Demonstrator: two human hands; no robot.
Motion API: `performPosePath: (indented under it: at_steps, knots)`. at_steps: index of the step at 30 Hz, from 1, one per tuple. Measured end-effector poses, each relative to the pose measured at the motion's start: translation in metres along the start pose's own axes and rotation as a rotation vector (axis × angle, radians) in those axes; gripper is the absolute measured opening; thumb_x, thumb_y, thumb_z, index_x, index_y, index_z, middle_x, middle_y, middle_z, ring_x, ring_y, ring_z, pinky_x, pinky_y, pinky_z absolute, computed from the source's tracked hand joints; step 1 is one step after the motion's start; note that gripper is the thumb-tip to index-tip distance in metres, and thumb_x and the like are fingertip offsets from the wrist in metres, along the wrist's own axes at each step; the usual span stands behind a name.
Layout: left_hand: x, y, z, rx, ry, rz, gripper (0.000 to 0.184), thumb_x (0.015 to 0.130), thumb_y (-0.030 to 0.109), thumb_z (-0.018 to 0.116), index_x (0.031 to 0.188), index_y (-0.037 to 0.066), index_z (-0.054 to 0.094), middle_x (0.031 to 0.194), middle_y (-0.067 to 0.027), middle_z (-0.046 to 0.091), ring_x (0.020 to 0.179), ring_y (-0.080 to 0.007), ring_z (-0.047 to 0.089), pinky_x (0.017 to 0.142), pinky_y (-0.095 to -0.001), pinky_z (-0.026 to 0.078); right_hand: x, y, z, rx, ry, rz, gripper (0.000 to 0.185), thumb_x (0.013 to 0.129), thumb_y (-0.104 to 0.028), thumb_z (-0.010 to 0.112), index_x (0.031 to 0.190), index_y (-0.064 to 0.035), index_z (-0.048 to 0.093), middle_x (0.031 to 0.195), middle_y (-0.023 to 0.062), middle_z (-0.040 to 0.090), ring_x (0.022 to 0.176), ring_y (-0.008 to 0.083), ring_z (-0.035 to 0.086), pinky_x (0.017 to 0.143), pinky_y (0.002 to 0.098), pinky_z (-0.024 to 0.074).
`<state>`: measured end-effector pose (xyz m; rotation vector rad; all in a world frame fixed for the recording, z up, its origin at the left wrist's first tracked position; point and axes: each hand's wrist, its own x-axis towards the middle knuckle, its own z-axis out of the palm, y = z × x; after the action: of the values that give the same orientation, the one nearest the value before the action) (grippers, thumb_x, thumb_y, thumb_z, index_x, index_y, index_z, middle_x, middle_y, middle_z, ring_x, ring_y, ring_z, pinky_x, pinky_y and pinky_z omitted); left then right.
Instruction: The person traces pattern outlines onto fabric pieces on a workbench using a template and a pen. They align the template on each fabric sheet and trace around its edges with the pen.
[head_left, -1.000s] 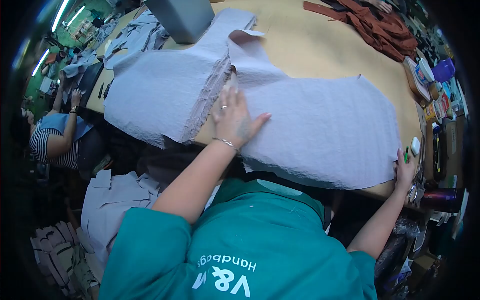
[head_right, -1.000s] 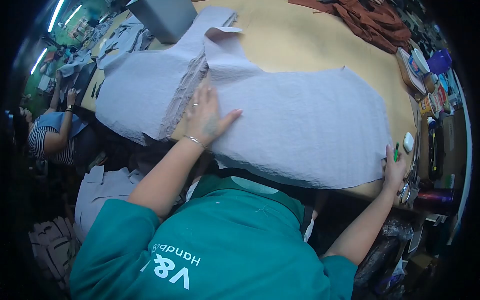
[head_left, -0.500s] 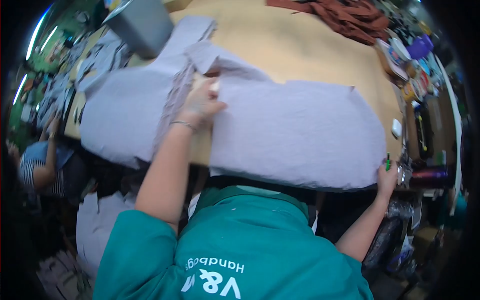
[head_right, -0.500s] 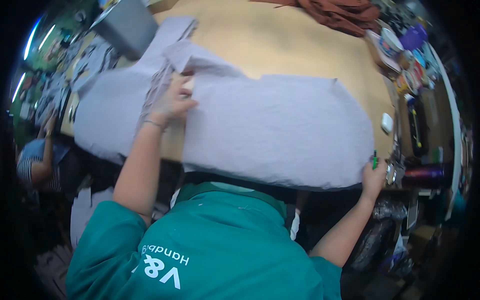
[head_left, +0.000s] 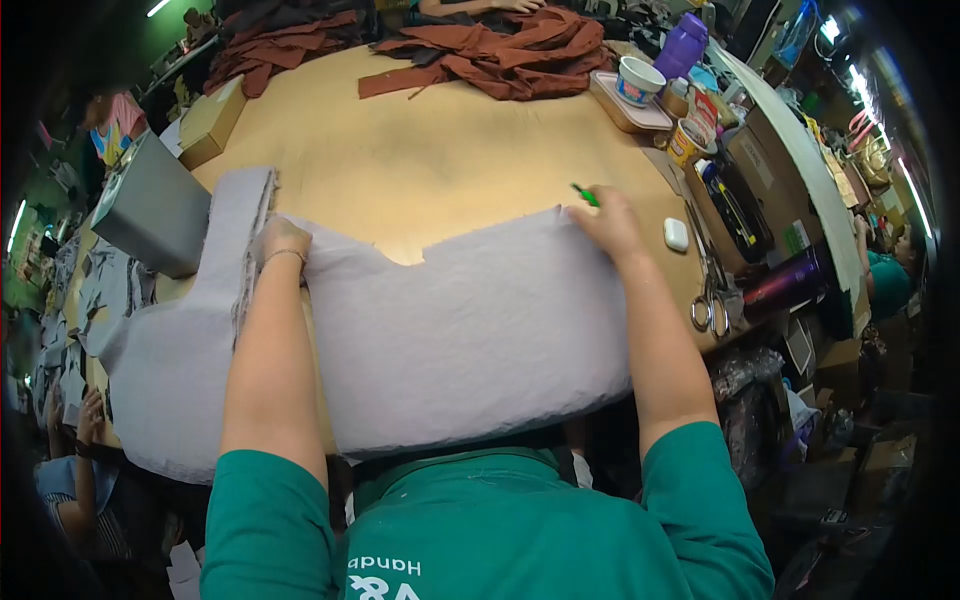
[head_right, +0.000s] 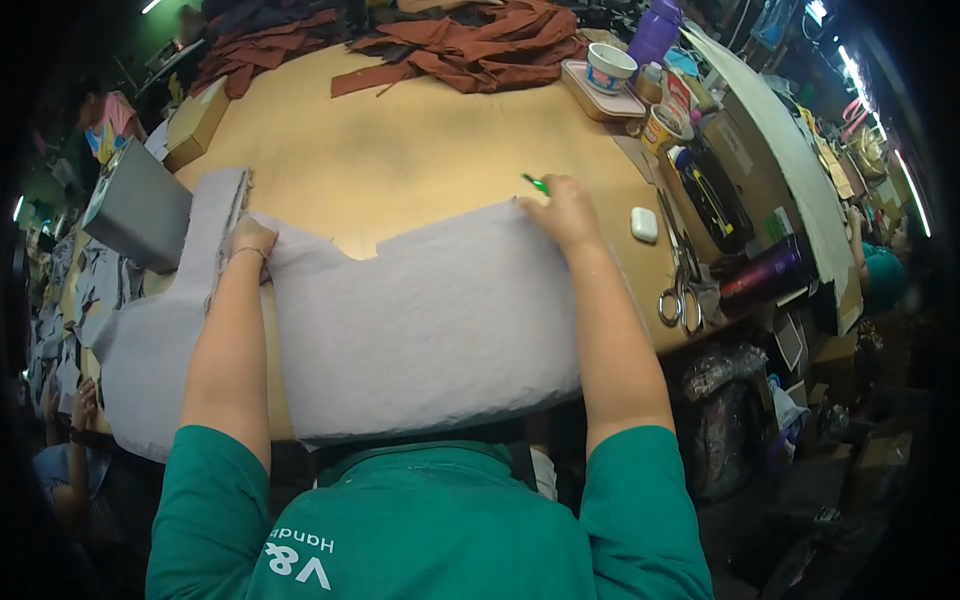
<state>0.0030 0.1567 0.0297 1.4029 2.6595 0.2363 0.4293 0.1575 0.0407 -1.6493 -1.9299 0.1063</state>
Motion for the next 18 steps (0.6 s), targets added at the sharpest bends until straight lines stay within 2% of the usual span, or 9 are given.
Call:
performPosePath:
  at_steps: [1, 4, 7, 8, 10, 11, 13, 16, 18]
  knots:
    - [-0.003, 0.001, -0.002, -0.002, 0.006, 0.0, 0.039, 0.065, 0.03, 0.069, 0.087, 0.0, 0.062, 0.095, -0.0191, 0.059, 0.096, -0.0308, 0.055, 0.082, -0.0341, 0.043, 0.006, -0.008, 0.007, -0.043, -0.108, -0.031, 0.036, 0.065, -0.026, 0.068, 0.089, -0.001, 0.059, 0.091, 0.0196, 0.058, 0.086, 0.0307, 0.055, 0.076, 0.0372, 0.0428]
    - [-0.008, -0.009, 0.01, 0.074, 0.362, 0.036, 0.037, 0.064, 0.027, 0.07, 0.087, -0.001, 0.061, 0.092, -0.0192, 0.06, 0.094, -0.03, 0.056, 0.081, -0.0342, 0.044, 0.024, -0.032, 0.017, -0.107, -0.459, -0.058, 0.038, 0.062, -0.027, 0.07, 0.089, -0.0027, 0.06, 0.09, 0.0162, 0.059, 0.087, 0.0284, 0.056, 0.076, 0.0355, 0.0435]
    - [-0.003, -0.012, -0.002, -0.017, 0.194, 0.079, 0.039, 0.064, 0.023, 0.07, 0.094, 0.002, 0.058, 0.091, -0.0185, 0.06, 0.089, -0.0288, 0.058, 0.078, -0.0358, 0.044, 0.043, -0.039, 0.016, -0.251, -0.849, -0.117, 0.036, 0.062, -0.027, 0.069, 0.086, -0.0017, 0.059, 0.084, 0.0152, 0.059, 0.081, 0.0289, 0.056, 0.073, 0.0349, 0.0431]
    - [0.001, -0.012, -0.003, -0.03, 0.067, 0.1, 0.039, 0.065, 0.023, 0.069, 0.096, 0.003, 0.056, 0.093, -0.0188, 0.059, 0.089, -0.0295, 0.057, 0.078, -0.0363, 0.044, 0.043, -0.044, 0.011, -0.282, -0.888, -0.131, 0.031, 0.064, -0.024, 0.068, 0.082, -0.0014, 0.058, 0.078, 0.0151, 0.06, 0.078, 0.0296, 0.057, 0.069, 0.0363, 0.0432]
    - [0.012, -0.009, -0.007, -0.062, -0.18, 0.148, 0.04, 0.068, 0.023, 0.067, 0.1, 0.005, 0.053, 0.098, -0.0195, 0.057, 0.089, -0.0308, 0.056, 0.077, -0.0373, 0.044, 0.047, -0.045, -0.001, -0.334, -0.769, -0.082, 0.026, 0.068, -0.022, 0.063, 0.085, -0.0022, 0.059, 0.083, 0.0161, 0.06, 0.082, 0.0307, 0.057, 0.071, 0.0368, 0.044]
    - [0.015, -0.005, -0.009, -0.037, -0.149, 0.187, 0.036, 0.07, 0.022, 0.064, 0.1, 0.006, 0.053, 0.097, -0.0192, 0.057, 0.089, -0.0313, 0.055, 0.077, -0.0378, 0.044, 0.051, -0.043, -0.007, -0.361, -0.705, -0.056, 0.024, 0.07, -0.02, 0.061, 0.086, -0.0026, 0.059, 0.085, 0.0165, 0.06, 0.084, 0.0312, 0.057, 0.072, 0.0371, 0.0444]
    - [0.015, 0.006, -0.011, 0.009, -0.091, 0.262, 0.029, 0.074, 0.02, 0.059, 0.098, 0.007, 0.052, 0.096, -0.0185, 0.056, 0.089, -0.0324, 0.054, 0.076, -0.0388, 0.043, 0.059, -0.033, -0.016, -0.177, -0.152, 0.272, 0.022, 0.073, -0.019, 0.056, 0.088, -0.0028, 0.057, 0.085, 0.0188, 0.059, 0.085, 0.0318, 0.056, 0.071, 0.0382, 0.0439]
    - [0.033, 0.025, -0.012, -0.174, 0.363, 0.509, 0.021, 0.078, 0.017, 0.053, 0.097, 0.008, 0.05, 0.095, -0.0167, 0.052, 0.089, -0.0339, 0.052, 0.076, -0.0411, 0.043, 0.059, -0.032, -0.028, -0.015, 0.259, 0.343, 0.028, 0.074, -0.024, 0.058, 0.091, -0.0021, 0.054, 0.082, 0.0202, 0.059, 0.082, 0.0328, 0.056, 0.071, 0.0393, 0.0433]
    - [0.027, 0.05, -0.025, -0.221, 0.526, 0.566, 0.026, 0.079, 0.019, 0.054, 0.103, 0.011, 0.047, 0.102, -0.0143, 0.049, 0.091, -0.033, 0.051, 0.076, -0.0424, 0.042, 0.055, -0.023, -0.007, 0.03, 0.245, 0.069, 0.033, 0.074, -0.028, 0.06, 0.092, -0.0019, 0.052, 0.078, 0.0197, 0.059, 0.077, 0.0331, 0.057, 0.069, 0.0392, 0.0437]
